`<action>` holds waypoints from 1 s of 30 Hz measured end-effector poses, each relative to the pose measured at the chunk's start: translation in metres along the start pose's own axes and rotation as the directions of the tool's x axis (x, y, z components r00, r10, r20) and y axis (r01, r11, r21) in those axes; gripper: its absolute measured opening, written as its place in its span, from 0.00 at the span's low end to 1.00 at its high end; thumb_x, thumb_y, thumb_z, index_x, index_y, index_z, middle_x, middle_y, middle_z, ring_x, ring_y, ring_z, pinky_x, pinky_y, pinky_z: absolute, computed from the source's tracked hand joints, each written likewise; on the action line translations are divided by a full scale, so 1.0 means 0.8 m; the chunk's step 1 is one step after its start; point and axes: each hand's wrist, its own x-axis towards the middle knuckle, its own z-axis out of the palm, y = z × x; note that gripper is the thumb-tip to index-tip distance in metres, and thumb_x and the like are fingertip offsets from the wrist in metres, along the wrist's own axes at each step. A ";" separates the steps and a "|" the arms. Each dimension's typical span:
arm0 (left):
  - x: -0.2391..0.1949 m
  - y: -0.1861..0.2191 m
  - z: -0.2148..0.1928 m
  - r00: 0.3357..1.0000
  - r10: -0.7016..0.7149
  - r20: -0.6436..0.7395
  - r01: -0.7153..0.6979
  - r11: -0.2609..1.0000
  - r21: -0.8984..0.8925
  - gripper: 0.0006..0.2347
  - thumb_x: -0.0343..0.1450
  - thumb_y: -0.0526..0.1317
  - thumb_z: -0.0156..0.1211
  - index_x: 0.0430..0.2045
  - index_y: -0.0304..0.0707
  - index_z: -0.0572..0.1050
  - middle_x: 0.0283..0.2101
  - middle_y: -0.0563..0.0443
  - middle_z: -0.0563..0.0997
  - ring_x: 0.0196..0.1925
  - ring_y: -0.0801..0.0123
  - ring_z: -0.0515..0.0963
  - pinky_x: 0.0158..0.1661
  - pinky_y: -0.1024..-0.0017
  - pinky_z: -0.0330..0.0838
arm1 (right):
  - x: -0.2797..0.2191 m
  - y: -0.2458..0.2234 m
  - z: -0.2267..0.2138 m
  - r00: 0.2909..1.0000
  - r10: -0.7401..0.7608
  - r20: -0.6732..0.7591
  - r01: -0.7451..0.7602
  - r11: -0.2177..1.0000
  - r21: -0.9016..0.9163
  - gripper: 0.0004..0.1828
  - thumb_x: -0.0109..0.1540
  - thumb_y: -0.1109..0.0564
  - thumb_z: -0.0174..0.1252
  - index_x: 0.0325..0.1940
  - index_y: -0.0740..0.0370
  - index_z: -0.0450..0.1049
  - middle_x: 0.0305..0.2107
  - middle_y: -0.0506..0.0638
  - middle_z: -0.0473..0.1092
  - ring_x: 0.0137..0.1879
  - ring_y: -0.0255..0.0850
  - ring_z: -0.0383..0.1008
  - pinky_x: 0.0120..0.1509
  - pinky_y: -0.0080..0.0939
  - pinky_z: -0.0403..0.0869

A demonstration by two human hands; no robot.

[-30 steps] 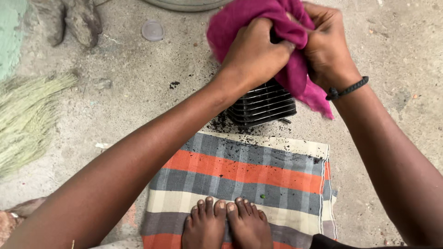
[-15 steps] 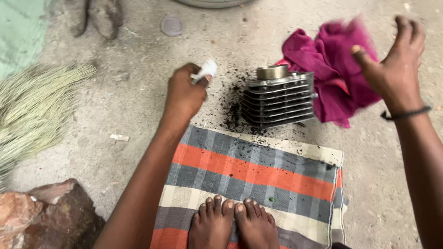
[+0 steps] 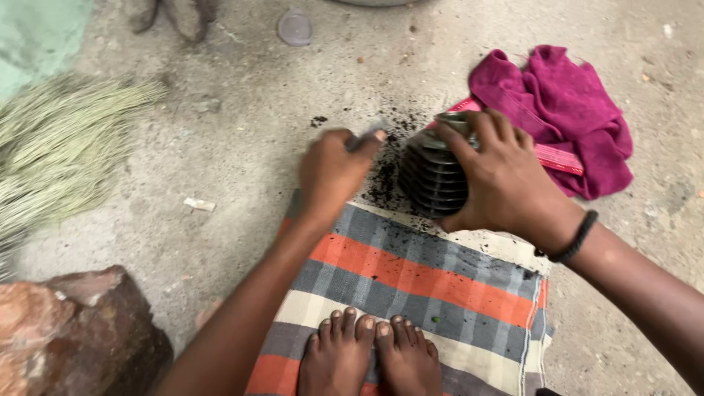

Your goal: The person scrubs a metal engine cylinder head with a wire brush to remove black carbon deposits. They hold the part with one hand and scrub the fins with the other, occasionally wiping the surface with a pink cloth.

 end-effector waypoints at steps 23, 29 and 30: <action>0.007 -0.028 -0.005 0.998 -0.026 0.052 0.045 0.909 -0.415 0.04 0.70 0.33 0.61 0.32 0.30 0.79 0.20 0.47 0.81 0.17 0.72 0.74 0.18 0.72 0.64 | -0.064 0.106 0.066 0.878 -0.109 -0.466 0.330 0.844 0.423 0.61 0.31 0.39 0.73 0.65 0.60 0.62 0.59 0.64 0.58 0.68 0.60 0.60 0.64 0.68 0.71; 0.002 -0.032 -0.042 0.969 0.081 -0.234 -0.175 0.893 -0.415 0.06 0.66 0.29 0.64 0.35 0.29 0.80 0.31 0.54 0.78 0.22 0.77 0.81 0.19 0.77 0.71 | -0.017 0.113 0.072 0.802 -0.216 -0.557 0.474 0.797 0.374 0.67 0.29 0.34 0.75 0.66 0.60 0.58 0.60 0.65 0.55 0.70 0.64 0.57 0.66 0.70 0.70; 0.000 -0.030 -0.043 0.969 0.098 -0.225 -0.189 0.885 -0.425 0.06 0.66 0.28 0.64 0.34 0.29 0.80 0.30 0.54 0.79 0.22 0.77 0.80 0.20 0.77 0.71 | -0.008 0.118 0.075 0.789 -0.239 -0.565 0.494 0.794 0.354 0.67 0.30 0.35 0.76 0.67 0.61 0.57 0.61 0.66 0.54 0.71 0.66 0.56 0.68 0.71 0.70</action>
